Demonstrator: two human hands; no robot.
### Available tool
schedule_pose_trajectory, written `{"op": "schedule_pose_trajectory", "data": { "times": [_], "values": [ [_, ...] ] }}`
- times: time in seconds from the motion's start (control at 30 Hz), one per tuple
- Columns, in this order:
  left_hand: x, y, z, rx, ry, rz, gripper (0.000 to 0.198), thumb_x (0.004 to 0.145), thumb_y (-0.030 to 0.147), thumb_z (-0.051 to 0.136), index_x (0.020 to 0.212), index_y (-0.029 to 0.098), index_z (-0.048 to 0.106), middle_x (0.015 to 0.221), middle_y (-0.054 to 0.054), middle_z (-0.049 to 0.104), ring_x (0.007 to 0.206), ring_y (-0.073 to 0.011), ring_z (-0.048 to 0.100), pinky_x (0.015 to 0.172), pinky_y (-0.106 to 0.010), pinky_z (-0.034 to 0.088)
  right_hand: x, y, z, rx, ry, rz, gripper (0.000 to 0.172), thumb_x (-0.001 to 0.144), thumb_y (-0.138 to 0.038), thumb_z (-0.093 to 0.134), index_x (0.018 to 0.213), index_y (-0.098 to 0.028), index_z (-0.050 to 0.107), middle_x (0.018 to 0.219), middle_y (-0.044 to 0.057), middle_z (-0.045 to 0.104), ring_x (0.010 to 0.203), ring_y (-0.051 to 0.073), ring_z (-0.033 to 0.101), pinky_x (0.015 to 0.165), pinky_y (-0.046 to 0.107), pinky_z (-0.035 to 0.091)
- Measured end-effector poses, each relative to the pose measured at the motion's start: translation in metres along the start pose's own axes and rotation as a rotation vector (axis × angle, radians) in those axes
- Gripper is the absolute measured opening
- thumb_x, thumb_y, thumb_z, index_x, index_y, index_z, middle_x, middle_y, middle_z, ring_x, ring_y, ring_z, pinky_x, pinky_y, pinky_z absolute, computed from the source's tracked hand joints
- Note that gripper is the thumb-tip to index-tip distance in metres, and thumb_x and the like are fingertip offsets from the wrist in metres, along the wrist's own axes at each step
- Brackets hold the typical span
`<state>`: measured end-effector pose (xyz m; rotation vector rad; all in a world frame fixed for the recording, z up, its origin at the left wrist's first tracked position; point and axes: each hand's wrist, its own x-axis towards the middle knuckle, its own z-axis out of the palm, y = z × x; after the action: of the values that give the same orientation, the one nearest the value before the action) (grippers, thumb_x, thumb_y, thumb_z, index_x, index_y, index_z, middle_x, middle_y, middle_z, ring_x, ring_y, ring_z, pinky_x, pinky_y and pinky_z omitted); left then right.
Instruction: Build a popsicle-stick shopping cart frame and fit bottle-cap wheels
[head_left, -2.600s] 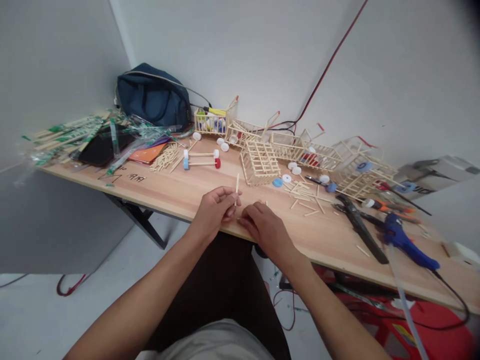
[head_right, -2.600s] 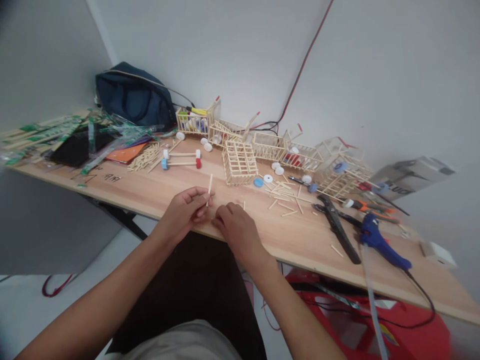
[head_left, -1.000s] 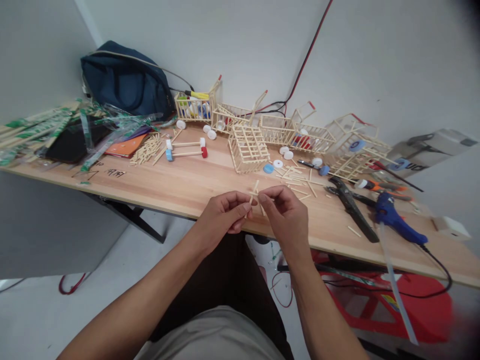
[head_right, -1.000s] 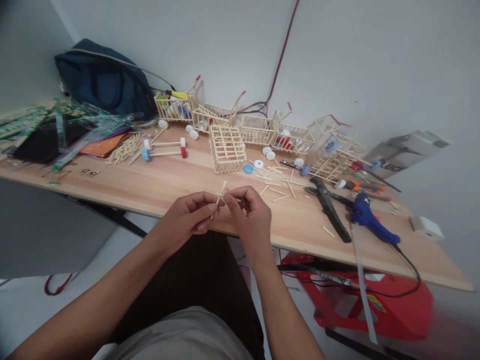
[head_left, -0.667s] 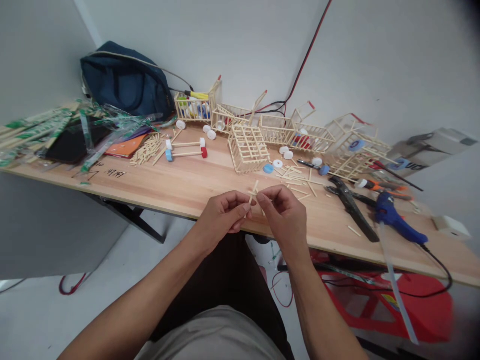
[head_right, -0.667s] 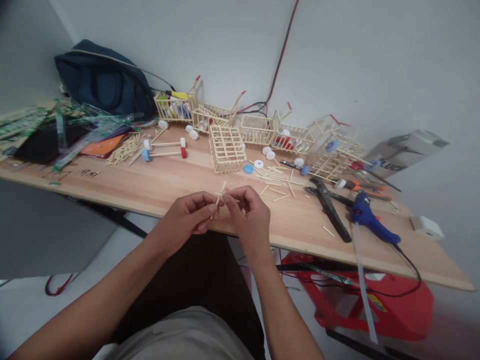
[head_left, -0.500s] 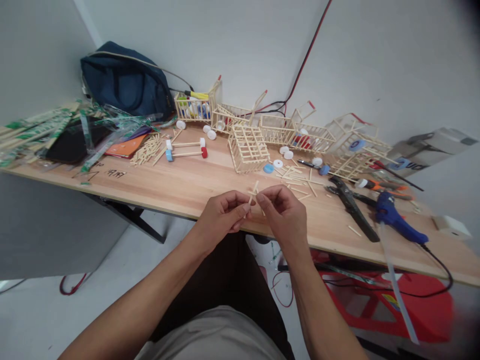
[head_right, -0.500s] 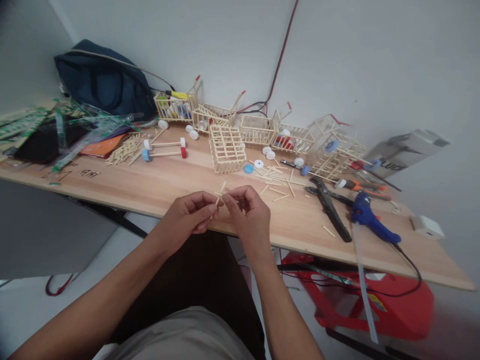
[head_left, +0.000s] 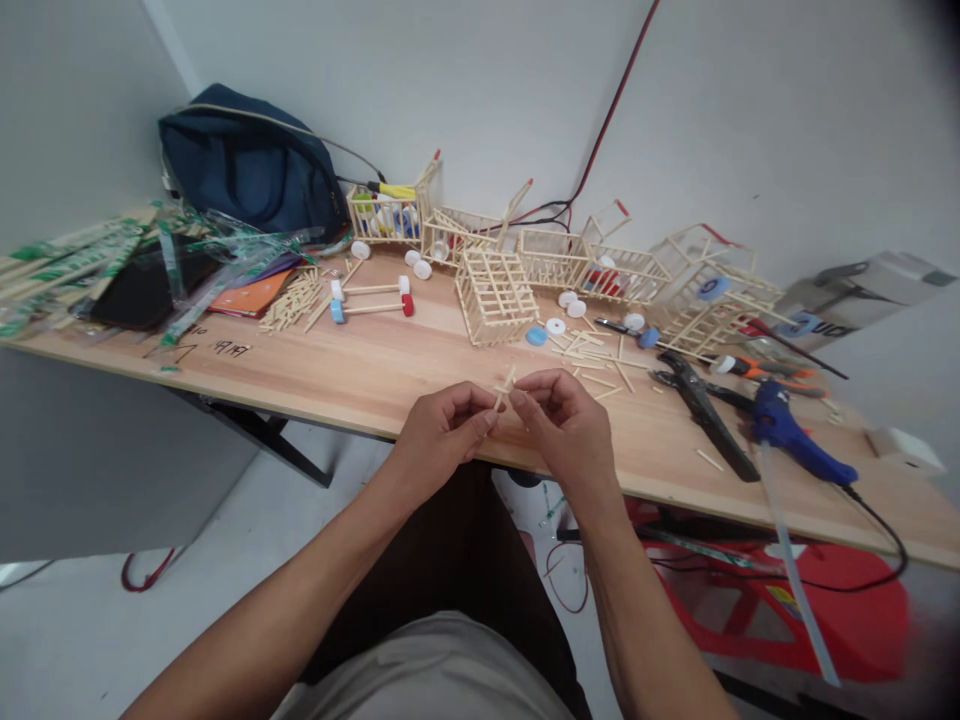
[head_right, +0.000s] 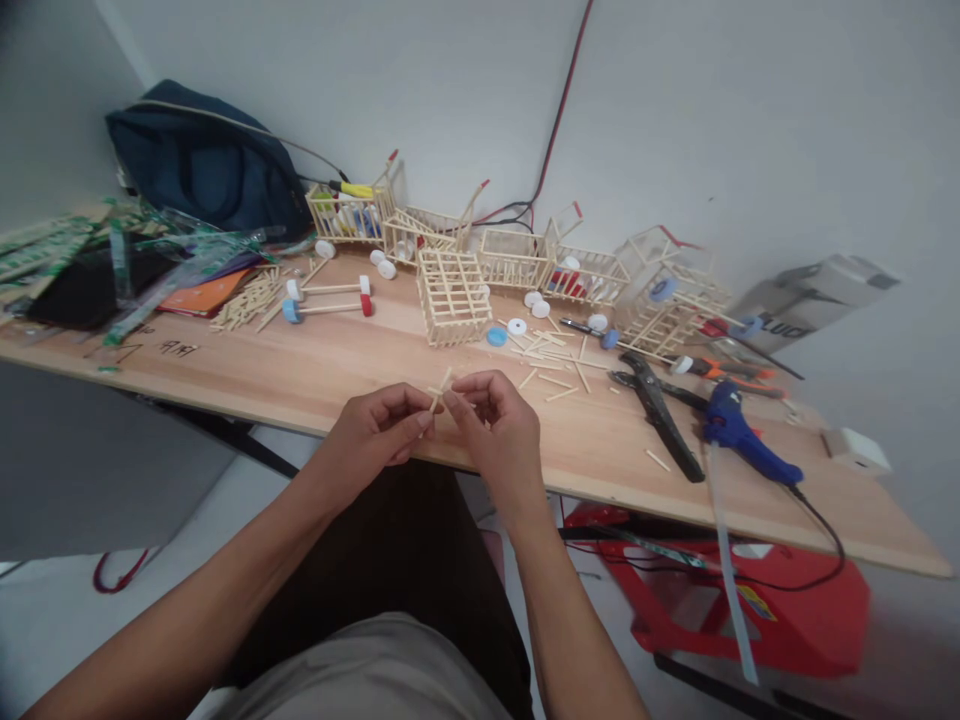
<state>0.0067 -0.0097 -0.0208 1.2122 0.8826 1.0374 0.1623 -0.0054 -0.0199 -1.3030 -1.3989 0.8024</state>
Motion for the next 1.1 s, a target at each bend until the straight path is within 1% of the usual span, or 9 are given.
{"op": "schedule_pose_trajectory", "data": {
  "times": [0.17,0.3,0.43,0.53,0.67,0.8,1.1],
  "values": [
    [0.0003,-0.0019,-0.001,0.058,0.006,0.004,0.015,0.08,0.026,0.062,0.087,0.013,0.063,0.065,0.004,0.053,0.048,-0.0038,0.037,0.045,-0.017,0.029,0.0001,-0.0008,-0.0011,-0.032,-0.018,0.021,0.017,0.077,-0.034,0.066,0.082,-0.019,0.062,0.07,-0.001,0.064,0.06,0.011,0.054,0.057,0.024,0.04],
    [0.0002,-0.0026,-0.0017,0.097,-0.002,0.013,0.014,0.081,0.026,0.06,0.087,0.013,0.062,0.066,0.004,0.054,0.05,-0.0042,0.039,0.047,-0.017,0.03,0.0,-0.0009,-0.0019,-0.043,-0.04,0.043,0.018,0.077,-0.035,0.066,0.084,-0.019,0.063,0.071,-0.001,0.065,0.06,0.011,0.053,0.057,0.024,0.04],
    [-0.0007,-0.0017,-0.0021,0.138,0.004,0.021,0.014,0.082,0.025,0.059,0.088,0.013,0.063,0.07,0.003,0.056,0.052,-0.0044,0.04,0.048,-0.018,0.032,0.0,-0.0014,-0.002,-0.064,-0.037,0.051,0.018,0.076,-0.036,0.066,0.083,-0.019,0.064,0.067,-0.001,0.063,0.058,0.011,0.052,0.055,0.024,0.039],
    [-0.0008,-0.0016,-0.0029,0.188,0.002,0.026,0.014,0.082,0.025,0.059,0.088,0.013,0.063,0.069,0.003,0.055,0.053,-0.0048,0.04,0.049,-0.018,0.032,0.0005,-0.0021,-0.0019,-0.063,-0.037,0.048,0.018,0.076,-0.036,0.065,0.083,-0.019,0.063,0.066,-0.002,0.062,0.057,0.011,0.051,0.054,0.024,0.039],
    [0.0004,-0.0022,-0.0032,0.21,0.004,0.049,0.013,0.082,0.026,0.059,0.085,0.014,0.062,0.068,0.003,0.052,0.055,-0.0057,0.04,0.05,-0.018,0.033,0.0015,-0.002,-0.0022,-0.034,-0.063,0.043,0.018,0.077,-0.036,0.065,0.084,-0.019,0.062,0.067,-0.002,0.063,0.059,0.011,0.053,0.056,0.024,0.04],
    [0.0009,-0.0009,-0.002,0.22,-0.001,0.045,0.014,0.083,0.027,0.058,0.085,0.014,0.062,0.066,0.004,0.051,0.055,-0.0061,0.039,0.051,-0.018,0.032,0.002,-0.0016,-0.0025,-0.019,-0.076,0.039,0.018,0.077,-0.036,0.065,0.084,-0.02,0.061,0.068,-0.001,0.065,0.06,0.012,0.055,0.057,0.025,0.042],
    [0.0005,-0.0016,-0.0023,0.265,-0.004,0.036,0.015,0.083,0.029,0.058,0.085,0.015,0.062,0.07,0.003,0.055,0.058,-0.0076,0.042,0.052,-0.018,0.035,0.0027,-0.0017,-0.0032,-0.001,-0.095,0.04,0.016,0.077,-0.035,0.065,0.082,-0.02,0.061,0.069,-0.001,0.067,0.061,0.013,0.058,0.059,0.025,0.043]
  ]
}}
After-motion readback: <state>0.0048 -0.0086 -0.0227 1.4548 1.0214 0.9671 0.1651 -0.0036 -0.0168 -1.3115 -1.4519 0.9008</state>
